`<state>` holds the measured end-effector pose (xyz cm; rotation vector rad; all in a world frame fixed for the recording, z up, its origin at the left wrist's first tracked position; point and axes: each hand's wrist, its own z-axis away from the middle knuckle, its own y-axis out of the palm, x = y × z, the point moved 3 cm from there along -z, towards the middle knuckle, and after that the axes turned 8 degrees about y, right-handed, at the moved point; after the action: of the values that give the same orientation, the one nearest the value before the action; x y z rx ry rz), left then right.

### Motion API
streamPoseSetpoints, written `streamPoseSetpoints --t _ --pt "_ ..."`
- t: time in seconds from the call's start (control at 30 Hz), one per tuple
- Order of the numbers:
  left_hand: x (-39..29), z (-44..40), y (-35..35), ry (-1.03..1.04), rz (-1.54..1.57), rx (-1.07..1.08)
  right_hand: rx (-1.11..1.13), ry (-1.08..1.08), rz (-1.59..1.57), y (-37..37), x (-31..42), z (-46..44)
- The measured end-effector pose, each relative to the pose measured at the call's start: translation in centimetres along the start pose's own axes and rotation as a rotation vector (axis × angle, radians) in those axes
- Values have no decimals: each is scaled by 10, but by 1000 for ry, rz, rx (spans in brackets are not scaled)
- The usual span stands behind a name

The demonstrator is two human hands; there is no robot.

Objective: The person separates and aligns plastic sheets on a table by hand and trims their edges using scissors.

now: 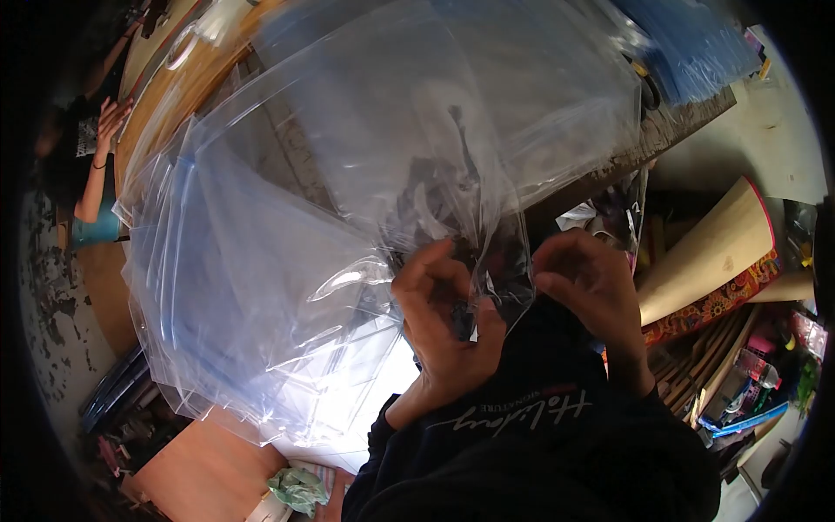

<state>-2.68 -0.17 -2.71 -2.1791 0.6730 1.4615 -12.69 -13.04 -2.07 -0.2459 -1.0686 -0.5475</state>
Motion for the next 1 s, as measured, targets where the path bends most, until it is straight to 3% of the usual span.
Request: streamPoseSetpoints --t 0.07,0.3,0.4,0.7,0.77,0.87,1.0 --pt "2 2 0 -3 46 -27 27 97 -42 3 -1 1" --pt "3 3 -1 33 56 -21 45 40 -88 11 -3 2" --pt "5 3 -1 67 72 -19 28 188 -60 9 -6 1" --pt "2 2 1 91 75 -11 -3 96 -105 11 -8 -4" --pt "3 4 1 97 78 -15 -18 -71 -129 14 -4 -8" --pt "3 5 0 114 87 -19 -75 -103 21 14 4 -21" --pt "4 8 -2 145 101 -57 -30 -101 -65 16 7 -32"
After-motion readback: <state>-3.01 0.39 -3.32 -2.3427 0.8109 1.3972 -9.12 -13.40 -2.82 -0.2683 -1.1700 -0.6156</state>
